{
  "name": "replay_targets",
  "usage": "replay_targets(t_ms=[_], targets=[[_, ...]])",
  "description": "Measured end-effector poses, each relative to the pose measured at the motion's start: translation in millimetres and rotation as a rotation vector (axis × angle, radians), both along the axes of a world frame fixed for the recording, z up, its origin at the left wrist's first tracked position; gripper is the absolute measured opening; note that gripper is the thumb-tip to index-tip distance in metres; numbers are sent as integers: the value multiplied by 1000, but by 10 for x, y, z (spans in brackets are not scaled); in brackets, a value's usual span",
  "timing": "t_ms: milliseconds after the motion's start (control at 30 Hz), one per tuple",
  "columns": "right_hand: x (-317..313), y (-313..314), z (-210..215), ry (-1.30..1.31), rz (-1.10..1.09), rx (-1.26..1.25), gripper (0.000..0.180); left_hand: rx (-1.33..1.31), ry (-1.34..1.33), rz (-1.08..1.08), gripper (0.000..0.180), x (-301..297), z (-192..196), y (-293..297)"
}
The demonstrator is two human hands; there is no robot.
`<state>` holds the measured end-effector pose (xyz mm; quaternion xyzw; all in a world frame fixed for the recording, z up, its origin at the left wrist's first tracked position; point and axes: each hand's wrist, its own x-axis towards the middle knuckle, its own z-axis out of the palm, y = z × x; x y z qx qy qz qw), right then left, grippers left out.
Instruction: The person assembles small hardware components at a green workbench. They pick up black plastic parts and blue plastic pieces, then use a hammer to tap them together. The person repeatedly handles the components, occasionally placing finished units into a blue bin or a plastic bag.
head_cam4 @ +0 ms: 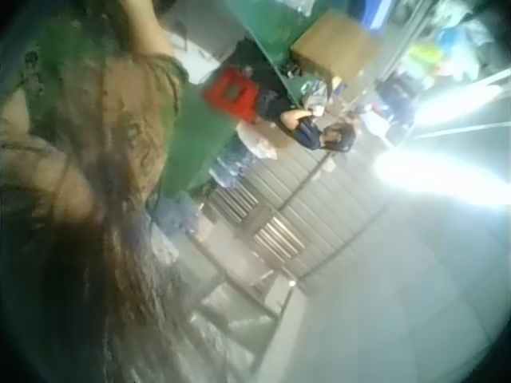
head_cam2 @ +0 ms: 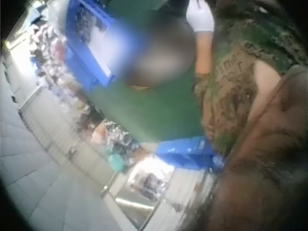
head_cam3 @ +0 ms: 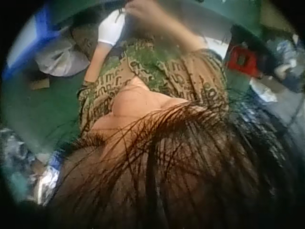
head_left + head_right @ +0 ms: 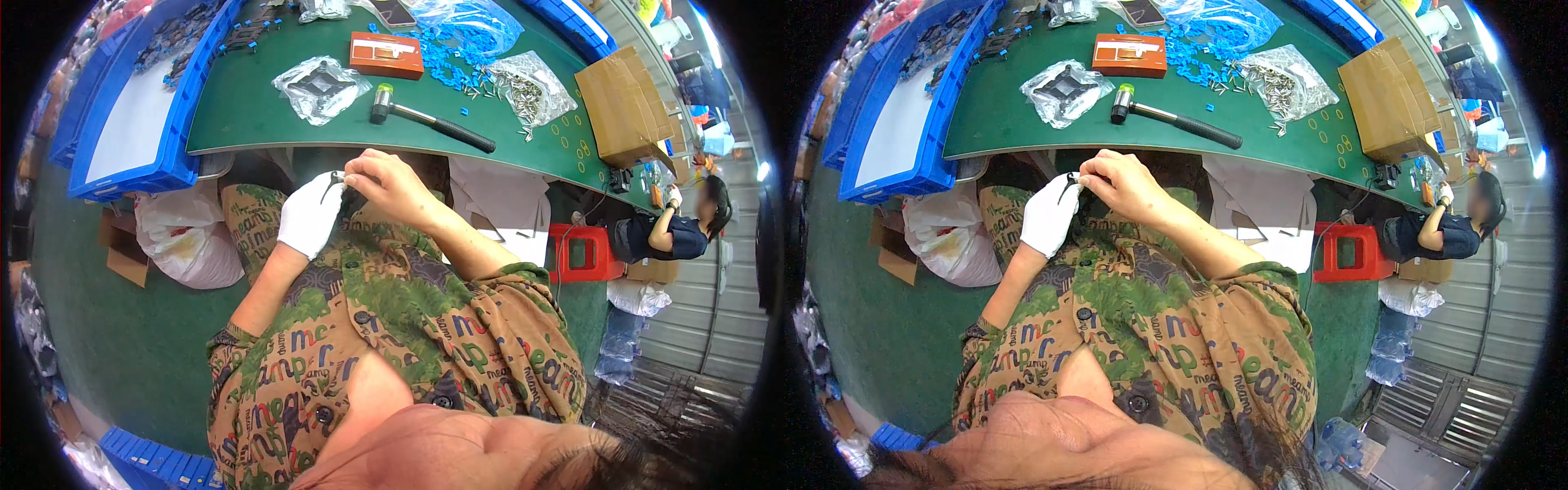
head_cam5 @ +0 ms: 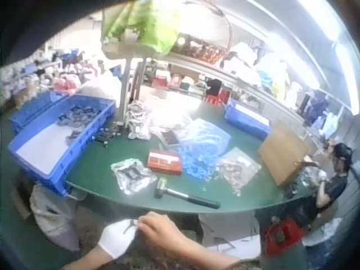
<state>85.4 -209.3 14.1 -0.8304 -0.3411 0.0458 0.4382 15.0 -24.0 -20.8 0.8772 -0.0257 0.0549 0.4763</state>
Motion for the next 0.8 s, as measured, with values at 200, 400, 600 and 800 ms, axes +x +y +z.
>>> replay_targets(t_ms=[200, 400, 600, 800], targets=[[-99, 122, -35, -329, -61, -52, 14, 77, -37, 45, 23, 8, -35, 35], [-117, 263, -143, -484, -89, -16, 14, 334, -213, 68, 21, 14, -123, 41], [11, 168, -197, -324, 71, 91, 19, -141, 187, -265, 22, 17, 114, 389], [-8, 140, -218, -491, 206, 86, 22, -487, 434, -311, 27, -88, 253, 471]])
